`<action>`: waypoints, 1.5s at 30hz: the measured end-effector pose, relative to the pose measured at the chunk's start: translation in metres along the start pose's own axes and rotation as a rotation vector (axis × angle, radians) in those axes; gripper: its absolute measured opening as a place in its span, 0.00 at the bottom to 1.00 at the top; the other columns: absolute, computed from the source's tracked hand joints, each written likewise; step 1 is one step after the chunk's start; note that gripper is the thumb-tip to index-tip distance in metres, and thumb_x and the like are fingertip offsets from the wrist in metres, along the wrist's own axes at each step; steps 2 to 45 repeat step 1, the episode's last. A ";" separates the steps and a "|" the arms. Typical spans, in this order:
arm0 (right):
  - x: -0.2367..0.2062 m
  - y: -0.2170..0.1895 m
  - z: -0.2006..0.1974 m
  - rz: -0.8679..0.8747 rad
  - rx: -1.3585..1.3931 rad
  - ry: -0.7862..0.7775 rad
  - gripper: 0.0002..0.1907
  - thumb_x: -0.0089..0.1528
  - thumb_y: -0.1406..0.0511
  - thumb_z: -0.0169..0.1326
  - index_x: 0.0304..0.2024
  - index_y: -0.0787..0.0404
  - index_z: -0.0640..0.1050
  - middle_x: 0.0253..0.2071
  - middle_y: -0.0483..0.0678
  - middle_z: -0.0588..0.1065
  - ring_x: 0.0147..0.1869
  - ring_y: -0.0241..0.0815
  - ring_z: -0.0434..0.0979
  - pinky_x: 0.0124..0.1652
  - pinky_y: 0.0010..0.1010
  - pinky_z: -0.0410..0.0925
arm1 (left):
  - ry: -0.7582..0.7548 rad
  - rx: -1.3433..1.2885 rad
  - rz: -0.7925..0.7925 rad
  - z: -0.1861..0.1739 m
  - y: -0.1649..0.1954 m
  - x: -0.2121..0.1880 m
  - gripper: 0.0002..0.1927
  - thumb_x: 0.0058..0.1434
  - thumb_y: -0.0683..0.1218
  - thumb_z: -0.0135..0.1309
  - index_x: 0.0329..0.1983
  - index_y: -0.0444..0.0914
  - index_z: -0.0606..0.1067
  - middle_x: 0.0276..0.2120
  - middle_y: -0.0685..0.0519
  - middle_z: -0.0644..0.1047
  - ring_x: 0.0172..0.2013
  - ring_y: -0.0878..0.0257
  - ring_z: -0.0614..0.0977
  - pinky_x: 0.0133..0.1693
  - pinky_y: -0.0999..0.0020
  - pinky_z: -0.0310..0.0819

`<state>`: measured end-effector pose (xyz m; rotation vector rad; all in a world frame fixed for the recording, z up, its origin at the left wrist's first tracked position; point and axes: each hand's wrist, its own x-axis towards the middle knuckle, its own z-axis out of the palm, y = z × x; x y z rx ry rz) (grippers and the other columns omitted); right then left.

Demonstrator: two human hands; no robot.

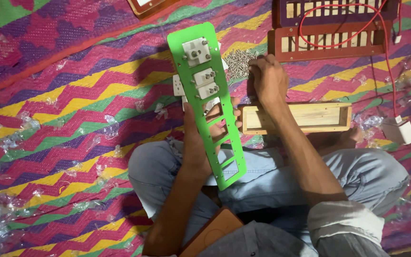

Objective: The person sits on a mat and assembles white electrical socket modules into a green plastic frame. They pick up each module, insert it into a slot, and secure it with a screw using a screwdriver. The person repeats this process for multiple modules.

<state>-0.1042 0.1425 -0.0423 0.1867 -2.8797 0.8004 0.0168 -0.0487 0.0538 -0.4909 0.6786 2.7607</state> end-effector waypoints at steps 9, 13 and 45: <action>0.000 0.001 0.001 0.016 -0.004 -0.009 0.04 0.64 0.67 0.61 0.41 0.58 0.84 0.41 0.53 0.77 0.44 0.58 0.79 0.42 0.47 0.70 | -0.003 0.008 0.009 0.000 0.000 0.000 0.42 0.70 0.73 0.33 0.71 0.37 0.62 0.61 0.37 0.73 0.54 0.51 0.76 0.57 0.51 0.72; 0.000 0.001 0.001 0.016 -0.004 -0.009 0.04 0.64 0.67 0.61 0.41 0.58 0.84 0.41 0.53 0.77 0.44 0.58 0.79 0.42 0.47 0.70 | -0.003 0.008 0.009 0.000 0.000 0.000 0.42 0.70 0.73 0.33 0.71 0.37 0.62 0.61 0.37 0.73 0.54 0.51 0.76 0.57 0.51 0.72; 0.000 0.001 0.001 0.016 -0.004 -0.009 0.04 0.64 0.67 0.61 0.41 0.58 0.84 0.41 0.53 0.77 0.44 0.58 0.79 0.42 0.47 0.70 | -0.003 0.008 0.009 0.000 0.000 0.000 0.42 0.70 0.73 0.33 0.71 0.37 0.62 0.61 0.37 0.73 0.54 0.51 0.76 0.57 0.51 0.72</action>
